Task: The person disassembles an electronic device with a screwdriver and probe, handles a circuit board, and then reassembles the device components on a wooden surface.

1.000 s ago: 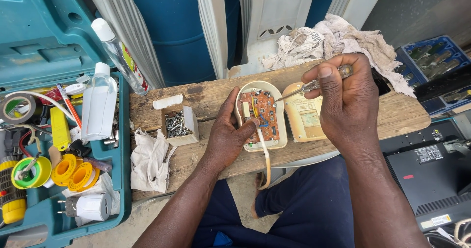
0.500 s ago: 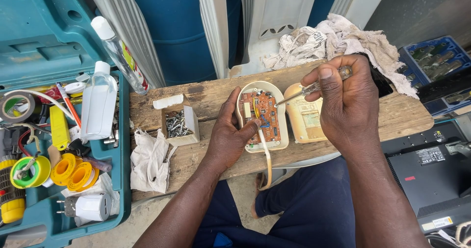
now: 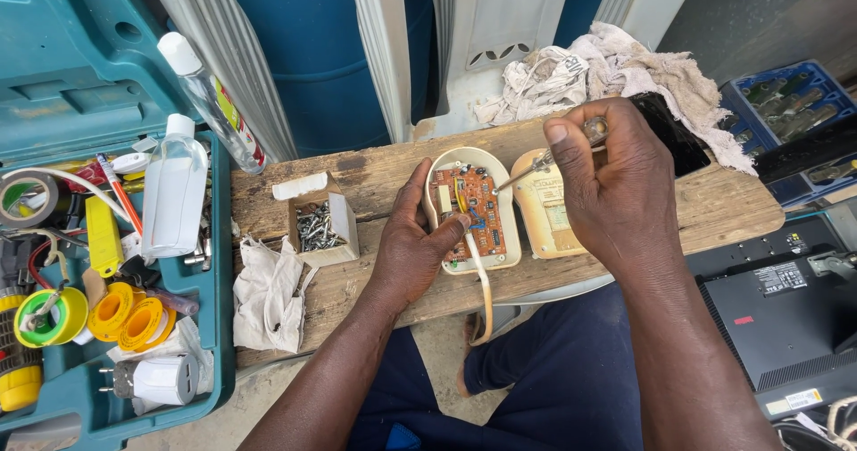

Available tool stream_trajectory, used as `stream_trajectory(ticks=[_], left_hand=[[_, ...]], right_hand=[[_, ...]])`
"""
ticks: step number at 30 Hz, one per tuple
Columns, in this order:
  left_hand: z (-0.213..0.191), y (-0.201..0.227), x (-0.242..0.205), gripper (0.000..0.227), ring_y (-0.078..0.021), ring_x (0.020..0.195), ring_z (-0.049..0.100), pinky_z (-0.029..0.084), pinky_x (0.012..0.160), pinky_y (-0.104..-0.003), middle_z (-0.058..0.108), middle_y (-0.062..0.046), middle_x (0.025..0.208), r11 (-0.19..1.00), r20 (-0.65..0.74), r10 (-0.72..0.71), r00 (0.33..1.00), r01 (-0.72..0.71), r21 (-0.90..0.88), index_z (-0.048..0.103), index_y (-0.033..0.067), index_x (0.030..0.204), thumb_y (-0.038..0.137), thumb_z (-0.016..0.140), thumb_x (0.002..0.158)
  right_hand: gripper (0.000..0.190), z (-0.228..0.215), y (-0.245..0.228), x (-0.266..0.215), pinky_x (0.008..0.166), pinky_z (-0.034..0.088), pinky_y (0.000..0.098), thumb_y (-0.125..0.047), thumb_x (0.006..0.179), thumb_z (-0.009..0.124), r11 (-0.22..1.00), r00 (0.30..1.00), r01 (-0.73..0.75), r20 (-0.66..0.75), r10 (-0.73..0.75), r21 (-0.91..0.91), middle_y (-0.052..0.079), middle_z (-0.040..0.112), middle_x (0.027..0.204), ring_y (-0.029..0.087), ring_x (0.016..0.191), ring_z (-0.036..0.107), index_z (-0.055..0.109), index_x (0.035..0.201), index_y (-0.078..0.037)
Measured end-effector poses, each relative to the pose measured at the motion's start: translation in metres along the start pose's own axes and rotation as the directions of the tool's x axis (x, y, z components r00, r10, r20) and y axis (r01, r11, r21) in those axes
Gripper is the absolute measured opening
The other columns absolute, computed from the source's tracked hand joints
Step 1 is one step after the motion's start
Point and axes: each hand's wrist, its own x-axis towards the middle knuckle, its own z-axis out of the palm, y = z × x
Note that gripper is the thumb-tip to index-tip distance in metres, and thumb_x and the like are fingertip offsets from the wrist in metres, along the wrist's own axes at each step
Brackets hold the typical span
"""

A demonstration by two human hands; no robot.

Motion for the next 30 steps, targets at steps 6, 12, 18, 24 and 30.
stream_trajectory(ticks=[6, 12, 18, 24, 30], left_hand=[[-0.001, -0.002, 0.004, 0.091, -0.0179, 0.138, 0.061, 0.054, 0.111, -0.032, 0.043, -0.007, 0.166, 1.000, 0.019, 0.009, 1.000, -0.010, 0.023, 0.034, 0.0136, 0.166, 0.015, 0.078, 0.087], [0.000, -0.007, 0.008, 0.091, -0.0165, 0.141, 0.058, 0.050, 0.114, -0.030, 0.044, -0.008, 0.167, 0.997, -0.011, 0.015, 1.000, -0.014, 0.072, 0.039, 0.0141, 0.165, 0.018, 0.082, 0.084], [0.002, 0.007, 0.004, 0.090, -0.0141, 0.123, 0.070, 0.060, 0.102, -0.031, 0.050, -0.004, 0.162, 0.992, -0.020, -0.083, 0.996, 0.085, 0.094, 0.039, 0.0194, 0.165, 0.017, 0.080, 0.084], [0.002, 0.009, 0.004, 0.088, -0.0154, 0.124, 0.070, 0.059, 0.103, -0.031, 0.051, -0.004, 0.162, 0.993, -0.017, -0.061, 0.998, 0.062, 0.099, 0.042, 0.0201, 0.164, 0.018, 0.079, 0.084], [0.007, 0.026, -0.001, 0.091, -0.0206, 0.131, 0.070, 0.064, 0.101, -0.037, 0.056, -0.002, 0.162, 0.967, -0.069, -0.174, 0.982, 0.184, 0.175, 0.040, 0.0275, 0.164, 0.026, 0.080, 0.083]], right_hand=[[0.036, 0.002, 0.030, 0.009, 0.048, 0.034, 0.0582, -0.055, 0.112, 0.059, 0.984, 0.986, -0.127, 0.092, 0.139, -0.125, -0.003, 0.051, 0.065, 0.028, 0.052, 0.044, 0.066, 0.123, -0.021], [0.031, -0.016, 0.003, 0.039, 0.060, 0.046, 0.0550, -0.052, 0.111, 0.065, 0.901, 0.863, -0.409, 0.259, 0.433, -0.145, 0.005, 0.073, 0.079, 0.028, 0.064, 0.066, 0.067, 0.115, -0.021], [0.027, -0.038, -0.008, 0.048, 0.071, 0.050, 0.0548, -0.049, 0.109, 0.057, 0.886, 0.770, -0.416, 0.438, 0.464, -0.207, 0.006, 0.081, 0.095, 0.026, 0.084, 0.078, 0.062, 0.125, -0.028], [0.038, -0.050, 0.025, 0.048, 0.081, 0.064, 0.0678, -0.045, 0.099, 0.054, 0.921, 0.681, -0.380, 0.647, 0.342, -0.086, 0.003, 0.073, 0.126, 0.037, 0.108, 0.078, 0.055, 0.136, -0.035], [0.042, -0.053, 0.028, 0.059, 0.089, 0.067, 0.0622, -0.045, 0.102, 0.049, 0.932, 0.633, -0.337, 0.700, 0.329, -0.134, 0.004, 0.074, 0.129, 0.032, 0.109, 0.075, 0.050, 0.142, -0.030]])
